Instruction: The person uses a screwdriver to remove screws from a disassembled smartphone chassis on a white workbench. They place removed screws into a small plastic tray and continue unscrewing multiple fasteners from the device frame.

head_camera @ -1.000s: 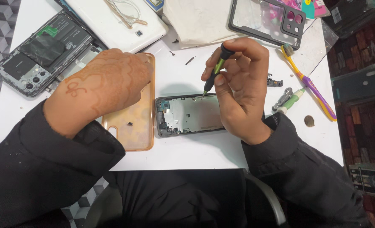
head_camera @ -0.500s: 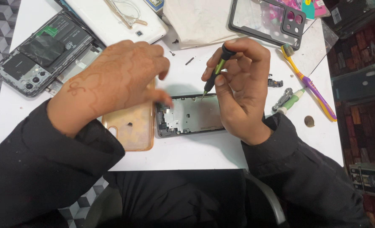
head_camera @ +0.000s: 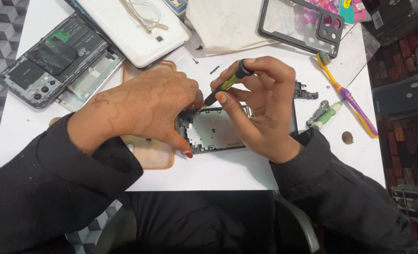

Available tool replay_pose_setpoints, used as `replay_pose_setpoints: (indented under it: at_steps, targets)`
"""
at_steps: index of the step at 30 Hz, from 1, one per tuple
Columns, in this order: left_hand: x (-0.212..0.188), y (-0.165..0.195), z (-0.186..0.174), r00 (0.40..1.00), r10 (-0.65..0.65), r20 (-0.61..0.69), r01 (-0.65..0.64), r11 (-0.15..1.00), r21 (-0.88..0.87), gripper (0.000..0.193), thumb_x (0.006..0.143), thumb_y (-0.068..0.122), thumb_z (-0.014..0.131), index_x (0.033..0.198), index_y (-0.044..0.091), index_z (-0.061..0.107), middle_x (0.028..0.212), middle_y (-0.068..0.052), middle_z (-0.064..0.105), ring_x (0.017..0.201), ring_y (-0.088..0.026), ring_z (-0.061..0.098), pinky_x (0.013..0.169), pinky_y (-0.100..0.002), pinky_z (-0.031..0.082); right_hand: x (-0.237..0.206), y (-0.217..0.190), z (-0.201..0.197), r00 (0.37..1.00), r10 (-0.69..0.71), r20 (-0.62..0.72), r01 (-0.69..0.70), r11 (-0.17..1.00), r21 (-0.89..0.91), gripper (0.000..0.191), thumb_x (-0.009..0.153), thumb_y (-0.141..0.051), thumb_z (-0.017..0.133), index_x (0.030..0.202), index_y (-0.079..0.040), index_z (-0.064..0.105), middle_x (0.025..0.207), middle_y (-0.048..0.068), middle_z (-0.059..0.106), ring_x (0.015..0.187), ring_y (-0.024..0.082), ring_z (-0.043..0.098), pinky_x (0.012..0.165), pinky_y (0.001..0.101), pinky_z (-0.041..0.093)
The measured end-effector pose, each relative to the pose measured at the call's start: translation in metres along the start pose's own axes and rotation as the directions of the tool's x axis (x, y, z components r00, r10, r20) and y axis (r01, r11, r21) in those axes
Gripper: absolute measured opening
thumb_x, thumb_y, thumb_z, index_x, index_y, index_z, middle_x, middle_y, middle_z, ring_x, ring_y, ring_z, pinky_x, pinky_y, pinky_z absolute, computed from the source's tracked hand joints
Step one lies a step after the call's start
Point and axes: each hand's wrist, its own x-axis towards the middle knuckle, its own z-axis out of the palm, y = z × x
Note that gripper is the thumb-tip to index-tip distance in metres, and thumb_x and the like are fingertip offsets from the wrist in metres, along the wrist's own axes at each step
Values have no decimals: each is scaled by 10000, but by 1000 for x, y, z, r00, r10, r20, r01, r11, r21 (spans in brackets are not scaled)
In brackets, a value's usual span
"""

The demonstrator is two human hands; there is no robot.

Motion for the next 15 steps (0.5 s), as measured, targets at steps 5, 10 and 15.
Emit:
replay_pose_setpoints:
  at_steps: [5,10,15]
  targets:
    - [-1,-2,2,998,51,-36,-52,998,-22,836,488,532,934,1111,25,707,976,-123,715,971,-330,655,893,-421,477,1,3,2,1000,-27,9,27,1000,-16,546,1080,180,611,1383,-105,256,1241,164,528,1161,238,684,976,333,664]
    - [-1,-2,3,999,41,-23,-41,999,-6,805,485,514,929,1113,56,717,1027,-97,720,957,-332,645,901,-419,472,0,3,2,1000,-20,16,20,1000,-8,543,1081,181,607,1384,-103,257,1238,161,533,1158,235,681,986,340,662]
    - [0,-3,4,998,52,-26,-53,998,-20,802,494,502,921,1126,55,714,1016,-104,715,932,-331,644,892,-418,468,1,3,3,1000,-27,10,27,1000,3,544,1074,181,606,1383,-106,262,1231,160,533,1144,233,680,981,347,664]
